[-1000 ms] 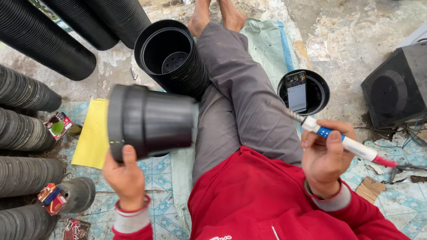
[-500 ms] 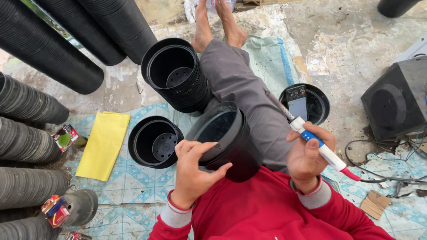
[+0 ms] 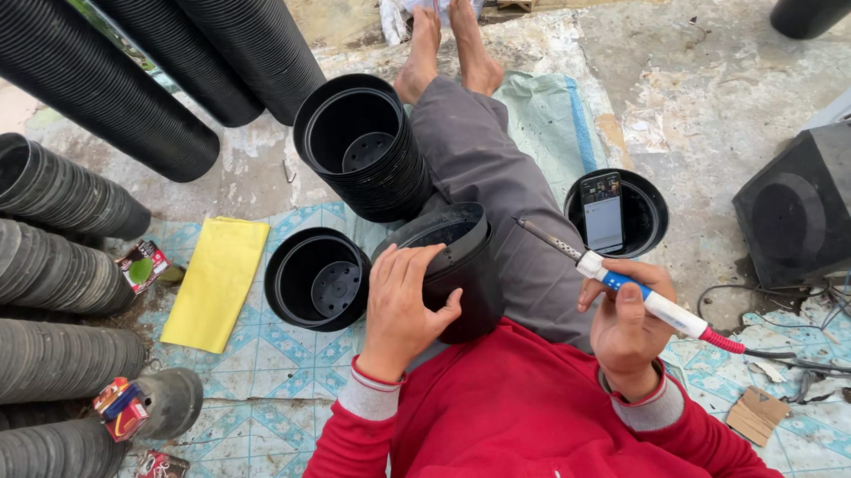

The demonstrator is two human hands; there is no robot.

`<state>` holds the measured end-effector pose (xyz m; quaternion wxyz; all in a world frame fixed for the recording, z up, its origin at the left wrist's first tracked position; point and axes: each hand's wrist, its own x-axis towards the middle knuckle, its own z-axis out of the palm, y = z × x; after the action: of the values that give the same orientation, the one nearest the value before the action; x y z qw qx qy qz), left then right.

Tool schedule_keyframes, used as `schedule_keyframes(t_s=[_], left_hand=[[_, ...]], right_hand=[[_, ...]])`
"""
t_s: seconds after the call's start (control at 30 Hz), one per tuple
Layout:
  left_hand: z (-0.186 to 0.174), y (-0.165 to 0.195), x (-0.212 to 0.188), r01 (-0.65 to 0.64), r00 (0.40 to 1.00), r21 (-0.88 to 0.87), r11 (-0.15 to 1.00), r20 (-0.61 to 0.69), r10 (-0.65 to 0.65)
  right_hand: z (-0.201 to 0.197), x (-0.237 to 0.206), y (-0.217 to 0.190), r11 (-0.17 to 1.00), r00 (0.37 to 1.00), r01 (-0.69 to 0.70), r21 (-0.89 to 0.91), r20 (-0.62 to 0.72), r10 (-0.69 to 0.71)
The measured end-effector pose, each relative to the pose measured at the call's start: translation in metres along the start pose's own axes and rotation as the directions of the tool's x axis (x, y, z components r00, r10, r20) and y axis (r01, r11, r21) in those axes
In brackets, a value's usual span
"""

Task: The person uses a soldering iron to melt holes into the sides of black plastic pots. They hold each pot with one hand and apply the hot tip with the other, rotating the pot to create multiple holes before setting it aside.

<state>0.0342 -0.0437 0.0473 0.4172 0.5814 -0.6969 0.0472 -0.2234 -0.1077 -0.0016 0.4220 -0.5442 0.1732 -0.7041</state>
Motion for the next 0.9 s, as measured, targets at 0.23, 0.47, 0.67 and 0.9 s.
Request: schedule_keyframes(t_s=[0.23,0.47,0.67,0.9], left_hand=[[0.008,-0.007,-0.005,0.01,1.0,-0.015,1.0,-0.011,-0.01],[0.015,-0.016,-0.004,0.045,0.999,-0.041,0.998,-0.022,-0.046],[0.017,-0.012,-0.007,0.036,0.999,-0.027,0.999,-0.024,-0.037],[0.017,-0.008,-0.01,0.03,0.998,-0.009,1.0,-0.054,-0.031]], right_hand=[[0.001,-0.001,-0.006,0.998,0.999,-0.033,0.046,0.042,0.031],[-0.001,-0.004,-0.012,0.997,0.993,-0.08,0.011,0.088,0.078],[-0.003,-0.006,-0.011,0.994,0.991,-0.106,-0.011,0.08,0.107],[-0.005,-0.004,-0.011,0.995,0.992,-0.094,-0.019,0.089,0.095]])
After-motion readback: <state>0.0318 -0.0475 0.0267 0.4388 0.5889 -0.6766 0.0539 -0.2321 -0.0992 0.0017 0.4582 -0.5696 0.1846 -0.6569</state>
